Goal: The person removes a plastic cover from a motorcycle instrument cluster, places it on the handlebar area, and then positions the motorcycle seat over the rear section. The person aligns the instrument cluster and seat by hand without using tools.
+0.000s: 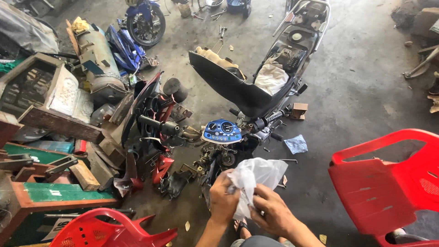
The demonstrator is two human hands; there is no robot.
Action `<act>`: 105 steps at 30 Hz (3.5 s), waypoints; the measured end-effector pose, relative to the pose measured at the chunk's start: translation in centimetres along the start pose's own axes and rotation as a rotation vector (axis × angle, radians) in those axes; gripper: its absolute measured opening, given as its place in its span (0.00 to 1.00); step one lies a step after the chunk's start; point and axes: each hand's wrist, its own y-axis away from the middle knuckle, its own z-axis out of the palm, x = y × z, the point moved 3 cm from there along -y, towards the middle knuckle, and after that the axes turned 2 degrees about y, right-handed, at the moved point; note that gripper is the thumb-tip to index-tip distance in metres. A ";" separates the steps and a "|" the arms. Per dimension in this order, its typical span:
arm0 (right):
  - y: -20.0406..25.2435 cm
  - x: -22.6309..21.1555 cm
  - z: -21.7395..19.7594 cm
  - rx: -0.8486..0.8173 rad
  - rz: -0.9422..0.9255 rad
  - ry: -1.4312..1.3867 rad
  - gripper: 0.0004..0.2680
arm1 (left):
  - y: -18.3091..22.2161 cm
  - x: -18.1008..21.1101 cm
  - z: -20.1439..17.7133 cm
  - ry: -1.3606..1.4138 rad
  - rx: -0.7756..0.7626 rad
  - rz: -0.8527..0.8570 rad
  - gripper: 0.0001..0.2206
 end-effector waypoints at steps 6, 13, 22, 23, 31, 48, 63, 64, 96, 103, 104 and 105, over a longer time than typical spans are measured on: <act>-1.6 -1.3 -3.8 0.454 0.091 0.203 0.16 | 1.6 -2.8 0.0 0.347 0.143 -0.231 0.11; -1.6 3.5 -0.5 0.258 0.624 -0.165 0.10 | 0.9 0.4 -0.5 0.213 -0.067 -0.013 0.15; 0.8 9.8 -0.6 0.702 0.741 -0.142 0.15 | 1.0 -6.2 -0.9 0.383 0.402 -0.015 0.14; 1.7 10.9 -0.4 0.703 0.740 -0.144 0.15 | 0.6 -5.7 -1.2 0.382 0.402 -0.014 0.14; 8.0 17.8 2.7 0.350 0.820 0.355 0.12 | 0.1 -8.0 -3.7 0.803 0.567 -0.416 0.21; -6.2 -1.9 3.5 -0.052 0.215 -0.072 0.35 | 3.7 -12.6 0.6 1.744 -0.101 -0.795 0.10; -9.7 -3.6 5.7 -0.431 -0.199 0.570 0.39 | 2.7 -8.1 -1.5 1.525 -0.724 -1.155 0.16; -9.7 -3.1 5.4 -0.402 -0.152 0.510 0.39 | 1.6 -4.7 -2.9 1.304 -0.637 -1.243 0.20; -18.6 7.8 -3.2 -0.283 0.395 0.160 0.46 | -16.1 0.2 -8.1 0.003 -0.097 0.191 0.24; -20.1 8.8 -3.0 -0.237 0.368 0.348 0.46 | -17.4 -3.2 -9.4 -0.109 -0.001 0.396 0.14; -20.4 8.9 -3.1 -0.239 0.369 0.347 0.46 | -17.7 -3.0 -9.9 -0.108 -0.001 0.394 0.14; -20.6 8.9 -3.2 -0.210 0.370 0.372 0.45 | -18.1 -3.2 -10.6 -0.102 0.078 0.274 0.13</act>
